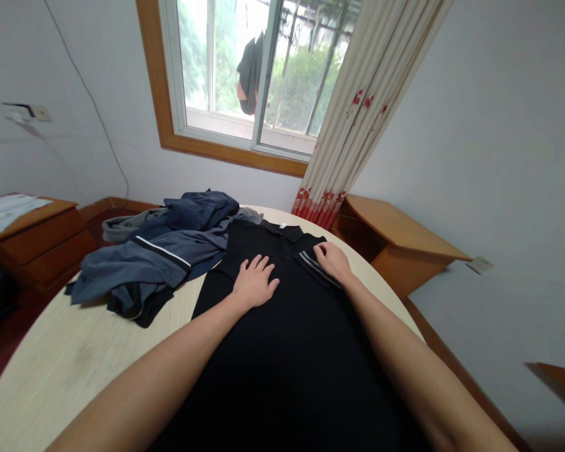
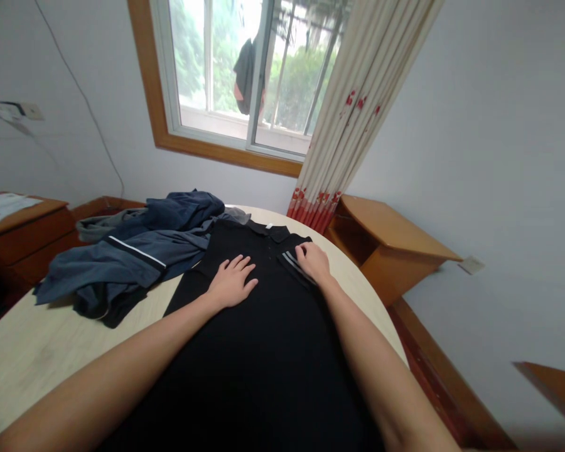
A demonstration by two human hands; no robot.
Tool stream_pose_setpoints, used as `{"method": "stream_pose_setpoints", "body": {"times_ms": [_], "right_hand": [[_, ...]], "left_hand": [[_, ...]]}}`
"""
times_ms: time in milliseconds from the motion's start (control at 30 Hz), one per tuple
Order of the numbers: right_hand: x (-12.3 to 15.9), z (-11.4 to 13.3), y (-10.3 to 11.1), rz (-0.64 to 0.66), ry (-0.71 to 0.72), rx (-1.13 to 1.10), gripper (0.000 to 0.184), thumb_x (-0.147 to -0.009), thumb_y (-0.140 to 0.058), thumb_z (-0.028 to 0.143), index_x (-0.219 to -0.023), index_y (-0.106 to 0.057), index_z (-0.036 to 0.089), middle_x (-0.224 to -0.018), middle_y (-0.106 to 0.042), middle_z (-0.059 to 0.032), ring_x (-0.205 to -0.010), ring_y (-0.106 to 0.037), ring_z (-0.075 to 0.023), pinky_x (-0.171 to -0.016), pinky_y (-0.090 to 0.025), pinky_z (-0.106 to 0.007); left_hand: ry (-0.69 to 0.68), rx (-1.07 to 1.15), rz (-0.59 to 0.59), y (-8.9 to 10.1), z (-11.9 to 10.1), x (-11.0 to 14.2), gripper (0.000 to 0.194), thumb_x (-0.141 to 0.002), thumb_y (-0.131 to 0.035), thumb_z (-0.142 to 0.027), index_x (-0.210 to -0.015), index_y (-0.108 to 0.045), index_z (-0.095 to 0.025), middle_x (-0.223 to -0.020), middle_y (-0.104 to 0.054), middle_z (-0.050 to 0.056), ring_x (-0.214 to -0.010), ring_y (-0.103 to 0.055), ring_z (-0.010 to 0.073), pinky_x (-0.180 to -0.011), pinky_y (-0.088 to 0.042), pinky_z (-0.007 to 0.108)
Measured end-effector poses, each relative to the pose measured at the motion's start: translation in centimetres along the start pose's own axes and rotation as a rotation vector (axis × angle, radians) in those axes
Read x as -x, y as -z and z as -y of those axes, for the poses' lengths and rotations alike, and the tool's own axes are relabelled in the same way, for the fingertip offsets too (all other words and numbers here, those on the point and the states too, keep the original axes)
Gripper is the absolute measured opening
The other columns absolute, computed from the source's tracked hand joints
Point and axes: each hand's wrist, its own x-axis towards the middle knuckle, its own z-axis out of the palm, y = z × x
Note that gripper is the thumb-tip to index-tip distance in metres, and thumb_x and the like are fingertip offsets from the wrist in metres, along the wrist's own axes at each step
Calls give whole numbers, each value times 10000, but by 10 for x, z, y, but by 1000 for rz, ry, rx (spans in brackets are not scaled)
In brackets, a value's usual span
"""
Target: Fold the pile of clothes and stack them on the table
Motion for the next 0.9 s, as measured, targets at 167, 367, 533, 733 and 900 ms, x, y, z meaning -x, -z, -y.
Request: {"method": "stream_pose_setpoints", "body": {"times_ms": [167, 367, 533, 733, 900], "right_hand": [[-25, -34, -25, 142, -131, 105, 648, -945, -410, 478, -1456, -410, 79, -1537, -376, -181, -1400, -369, -304, -1121, -327, -420], [-44, -48, -47, 246, -258, 118, 723, -975, -173, 577, -1549, -238, 141, -1625, -180, -127, -1482, -199, -302, -1161, -220, -557], [-59, -55, -50, 256, -307, 107, 746, -965, -140, 602, -1565, -190, 162, -1631, -153, -122, -1488, -168, -307, -1156, -186, -602], [-69, -63, -52, 265, -348, 78, 708, -969, -140, 579, -1568, -182, 203, -1638, -131, -92, -1495, -151, -309, -1147, -163, -642], [-77, -72, -47, 216, -278, 58, 718, -970, -164, 593, -1541, -273, 171, -1604, -238, -150, -1472, -231, -325, -1120, -212, -662]], "left_hand": [[4, 12, 19, 2, 0, 0, 532, -969, -404, -458, -1405, -513, -174, -1550, -382, 106, -1461, -263, 285, -1160, -246, 536], [5, 21, 16, 0, 0, -1, 529, -966, -406, -464, -1402, -515, -184, -1549, -386, 104, -1461, -263, 289, -1161, -240, 538], [6, 21, 17, -1, 0, -2, 527, -965, -406, -462, -1401, -517, -187, -1549, -386, 103, -1459, -266, 286, -1160, -242, 538], [7, 10, 19, 1, -1, -1, 534, -966, -406, -460, -1407, -511, -177, -1552, -380, 101, -1460, -265, 283, -1162, -243, 537], [8, 1, 19, 1, -1, -1, 530, -967, -403, -467, -1406, -510, -190, -1551, -384, 93, -1460, -267, 273, -1161, -250, 528]]}}
